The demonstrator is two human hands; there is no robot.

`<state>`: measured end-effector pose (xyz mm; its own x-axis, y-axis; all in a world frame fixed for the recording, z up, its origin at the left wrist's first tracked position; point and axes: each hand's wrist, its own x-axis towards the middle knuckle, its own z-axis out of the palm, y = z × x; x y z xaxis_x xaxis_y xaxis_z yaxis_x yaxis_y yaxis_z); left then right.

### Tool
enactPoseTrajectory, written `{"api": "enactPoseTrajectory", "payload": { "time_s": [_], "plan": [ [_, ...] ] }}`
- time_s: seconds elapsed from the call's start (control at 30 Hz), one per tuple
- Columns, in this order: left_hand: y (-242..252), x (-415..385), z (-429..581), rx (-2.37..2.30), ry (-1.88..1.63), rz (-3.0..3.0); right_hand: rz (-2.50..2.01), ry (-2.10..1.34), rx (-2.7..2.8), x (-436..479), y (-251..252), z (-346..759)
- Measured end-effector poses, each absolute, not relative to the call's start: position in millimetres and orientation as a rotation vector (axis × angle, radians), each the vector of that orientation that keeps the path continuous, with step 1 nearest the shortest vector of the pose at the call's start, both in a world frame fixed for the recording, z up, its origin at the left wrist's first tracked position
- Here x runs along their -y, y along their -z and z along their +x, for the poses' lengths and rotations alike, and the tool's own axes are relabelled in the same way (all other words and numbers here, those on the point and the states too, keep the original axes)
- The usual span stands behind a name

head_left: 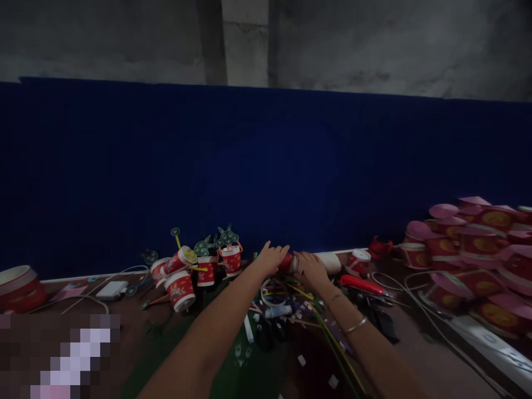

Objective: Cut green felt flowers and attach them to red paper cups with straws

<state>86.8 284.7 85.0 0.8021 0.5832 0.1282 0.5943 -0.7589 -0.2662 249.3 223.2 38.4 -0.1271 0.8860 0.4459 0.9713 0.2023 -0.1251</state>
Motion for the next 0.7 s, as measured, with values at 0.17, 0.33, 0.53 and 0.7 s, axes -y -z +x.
{"api": "enactPoseTrajectory", "payload": {
  "time_s": [0.17,0.33,0.53,0.7],
  "plan": [
    [-78.9,-284.5,84.1,0.867,0.078,-2.722,-1.765,0.292,2.062,-219.9,-38.8,250.4],
    [-82.4,-288.1,84.0,0.846,0.071,-2.742,-1.757,0.313,2.054,-218.1,-39.5,250.1],
    [-79.2,-288.1,83.1,0.855,0.073,-2.760,-1.680,0.349,2.055,-219.7,-34.0,251.5],
    [-83.7,-281.8,78.3,0.921,0.065,-2.753,-1.673,0.468,2.010,-222.6,-27.0,250.1]
  ]
}}
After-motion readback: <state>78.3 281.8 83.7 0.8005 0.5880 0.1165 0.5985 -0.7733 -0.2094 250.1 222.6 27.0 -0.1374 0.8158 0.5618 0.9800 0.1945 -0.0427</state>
